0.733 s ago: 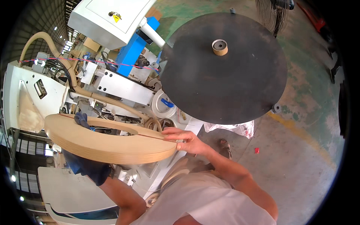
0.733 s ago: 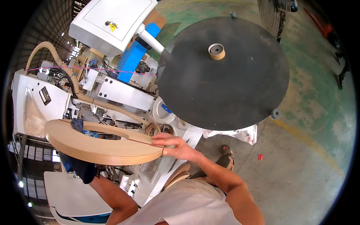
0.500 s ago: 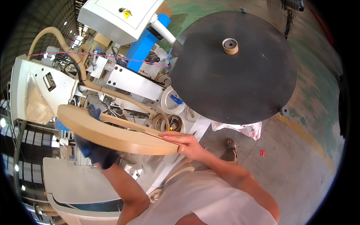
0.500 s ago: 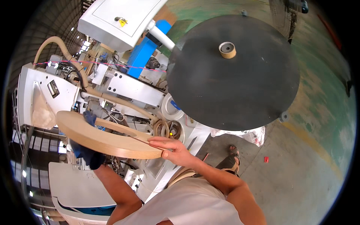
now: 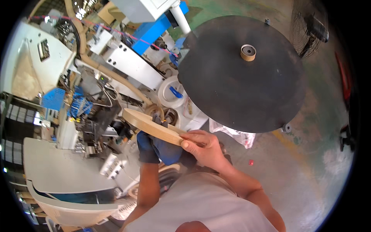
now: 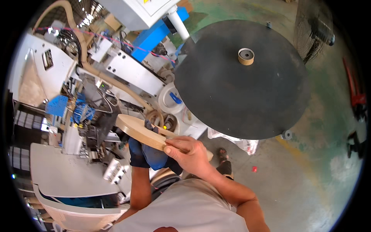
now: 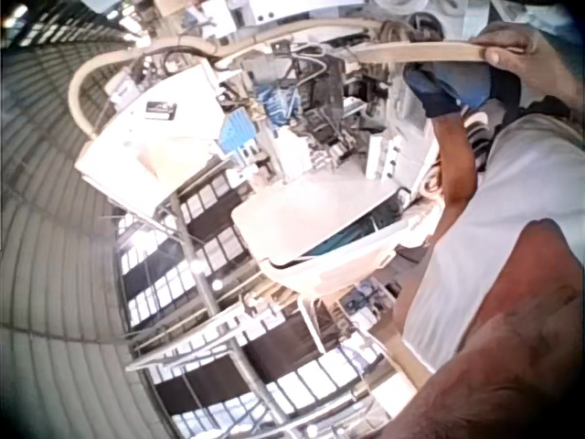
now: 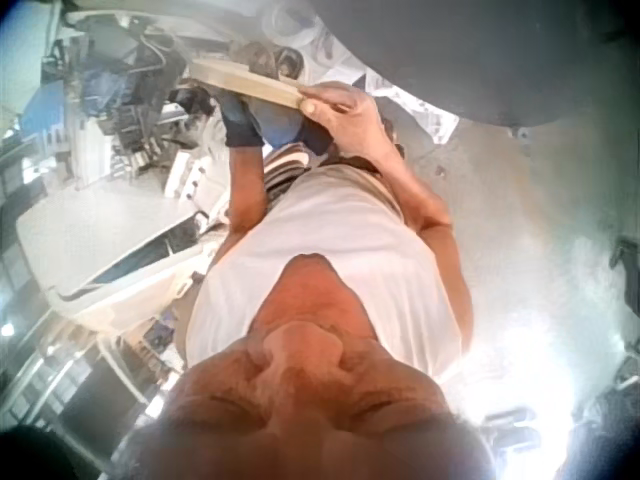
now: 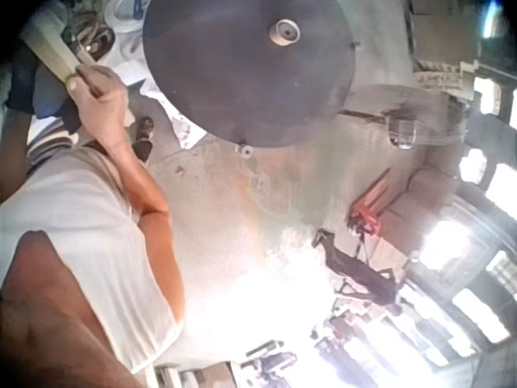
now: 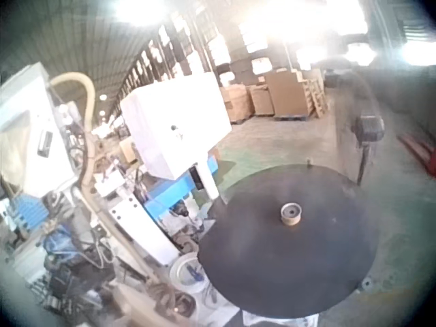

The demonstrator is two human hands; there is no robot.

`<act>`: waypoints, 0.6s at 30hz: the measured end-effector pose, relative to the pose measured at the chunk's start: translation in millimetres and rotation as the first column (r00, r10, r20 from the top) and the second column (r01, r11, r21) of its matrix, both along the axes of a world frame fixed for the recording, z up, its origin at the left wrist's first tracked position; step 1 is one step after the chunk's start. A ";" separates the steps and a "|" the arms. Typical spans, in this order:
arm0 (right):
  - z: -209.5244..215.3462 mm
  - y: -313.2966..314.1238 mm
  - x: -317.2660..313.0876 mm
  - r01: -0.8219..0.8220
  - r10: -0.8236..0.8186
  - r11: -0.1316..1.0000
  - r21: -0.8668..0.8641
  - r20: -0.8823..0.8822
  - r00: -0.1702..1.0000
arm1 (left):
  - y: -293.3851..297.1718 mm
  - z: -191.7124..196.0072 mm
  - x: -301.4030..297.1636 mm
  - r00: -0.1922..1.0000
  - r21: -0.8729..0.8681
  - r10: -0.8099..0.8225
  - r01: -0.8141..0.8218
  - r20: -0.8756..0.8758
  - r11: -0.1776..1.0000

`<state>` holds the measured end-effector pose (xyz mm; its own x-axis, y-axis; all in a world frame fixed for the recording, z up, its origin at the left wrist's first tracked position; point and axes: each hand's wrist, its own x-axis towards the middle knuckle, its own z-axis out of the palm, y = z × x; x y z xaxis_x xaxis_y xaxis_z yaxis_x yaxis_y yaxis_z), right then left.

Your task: The person carries a large wooden board and places it on a stack, then picks up a circular wooden piece and cuts a strip from it using a utility knife. They then thread the strip through a machine, adjusting various rollers and components with their hands.

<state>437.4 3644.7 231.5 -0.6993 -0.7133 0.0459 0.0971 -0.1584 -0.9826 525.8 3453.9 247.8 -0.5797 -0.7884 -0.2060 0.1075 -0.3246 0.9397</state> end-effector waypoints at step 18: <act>-39.9 44.1 4.2 -0.274 0.340 0.916 -0.292 0.206 0.918 | -26.6 -23.0 6.2 0.999 0.145 -0.035 0.038 -0.020 0.989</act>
